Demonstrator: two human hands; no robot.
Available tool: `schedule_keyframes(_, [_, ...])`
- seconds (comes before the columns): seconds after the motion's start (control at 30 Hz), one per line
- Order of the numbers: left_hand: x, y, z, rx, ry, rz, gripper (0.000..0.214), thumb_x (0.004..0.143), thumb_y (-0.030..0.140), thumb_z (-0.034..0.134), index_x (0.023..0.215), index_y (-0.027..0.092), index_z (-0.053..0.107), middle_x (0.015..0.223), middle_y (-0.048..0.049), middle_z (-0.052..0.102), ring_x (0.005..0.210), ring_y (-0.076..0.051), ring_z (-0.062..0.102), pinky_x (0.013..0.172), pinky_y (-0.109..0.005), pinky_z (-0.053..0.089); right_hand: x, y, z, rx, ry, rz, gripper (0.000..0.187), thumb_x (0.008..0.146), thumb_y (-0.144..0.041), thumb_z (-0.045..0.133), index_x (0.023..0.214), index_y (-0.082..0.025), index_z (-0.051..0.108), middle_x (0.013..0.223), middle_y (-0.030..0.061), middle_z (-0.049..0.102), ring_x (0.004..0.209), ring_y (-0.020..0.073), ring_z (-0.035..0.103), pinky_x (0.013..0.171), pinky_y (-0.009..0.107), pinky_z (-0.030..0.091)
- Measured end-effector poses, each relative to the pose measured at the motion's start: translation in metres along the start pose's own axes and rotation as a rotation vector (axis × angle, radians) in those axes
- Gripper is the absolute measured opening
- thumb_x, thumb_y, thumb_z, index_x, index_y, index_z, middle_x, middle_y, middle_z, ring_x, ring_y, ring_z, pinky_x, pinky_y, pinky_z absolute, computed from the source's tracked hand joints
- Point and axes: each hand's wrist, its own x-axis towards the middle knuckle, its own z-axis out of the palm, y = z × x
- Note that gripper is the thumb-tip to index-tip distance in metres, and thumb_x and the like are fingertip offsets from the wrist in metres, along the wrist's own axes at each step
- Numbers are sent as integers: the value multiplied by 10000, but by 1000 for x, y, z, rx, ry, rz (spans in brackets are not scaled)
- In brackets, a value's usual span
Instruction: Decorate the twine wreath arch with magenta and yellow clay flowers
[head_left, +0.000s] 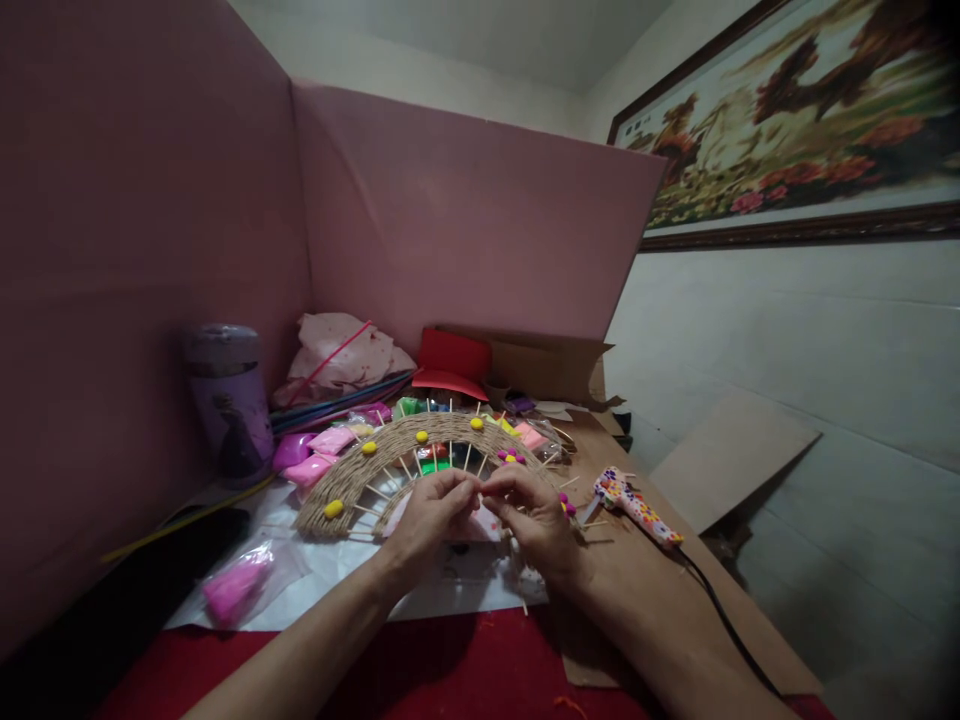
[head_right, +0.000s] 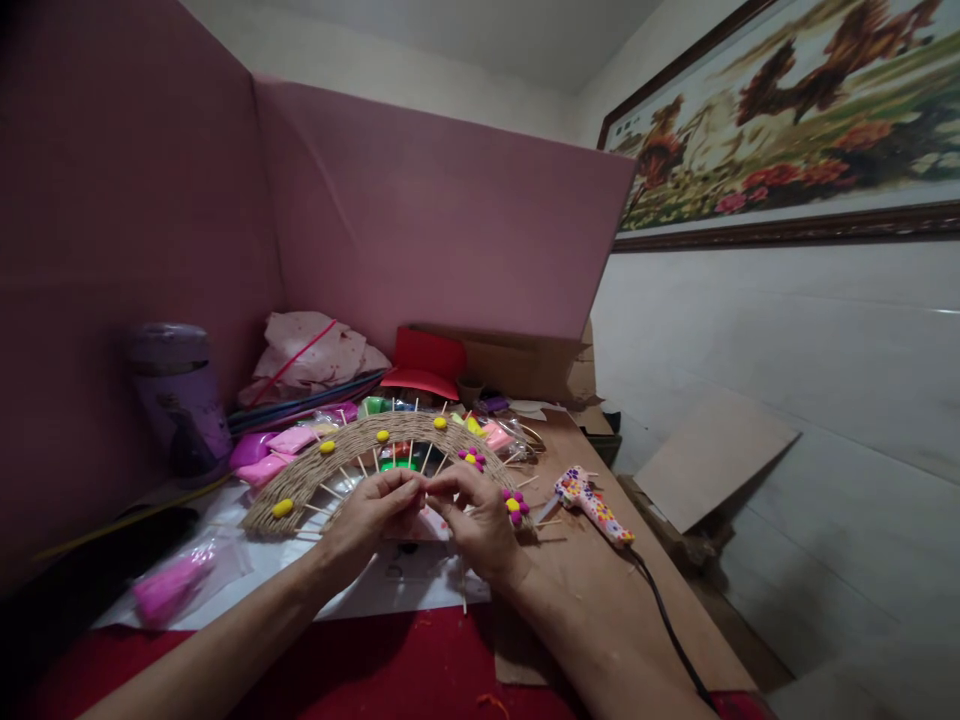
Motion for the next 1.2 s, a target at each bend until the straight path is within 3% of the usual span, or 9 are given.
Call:
schedule_keyframes(0.1, [0,0,-1,60,0,13,322,658,409,696,749,113,604,542,34,512,442,-55,427,441,-181,293,-3,0,1,-178,4,-131,34,810,-211,603,793,-193,626,788,20,580,722,136,536,615,251,428])
schedule_keyframes(0.27, [3,-4,-3,58,-24,-11,350,632,436,709,696,104,615,509,24,507,429,-70,446,428,-189,283,-6,3,1,-313,1,-173,44,823,-194,582,780,-192,588,735,8,575,675,135,510,608,256,411])
schedule_keyframes(0.53, [7,-10,-8,8,-86,-20,307,623,395,737,661,125,595,511,22,516,425,-60,416,430,-192,269,-6,0,-3,-281,15,-246,44,806,-158,594,809,-195,571,773,12,560,675,129,521,588,246,430])
schedule_keyframes(0.73, [3,-6,-7,5,-253,-35,396,711,455,651,532,130,514,460,34,423,397,-44,329,405,-205,187,-4,-5,-4,-260,24,-308,53,813,-156,591,813,-205,612,813,21,536,692,124,523,588,243,440])
schedule_keyframes(1.0, [4,-9,-6,-59,-183,-34,328,660,426,703,633,133,559,491,38,461,401,-42,339,409,-196,203,-5,-2,-6,-353,-85,-291,100,828,-218,573,925,-208,596,809,34,579,707,152,520,632,282,444])
schedule_keyframes(1.2, [2,-5,-2,64,-196,6,409,745,515,589,592,141,519,442,48,408,379,-41,306,408,-207,190,-3,-2,-6,-427,-72,-319,107,855,-229,528,929,-203,602,822,48,585,754,167,539,659,295,453])
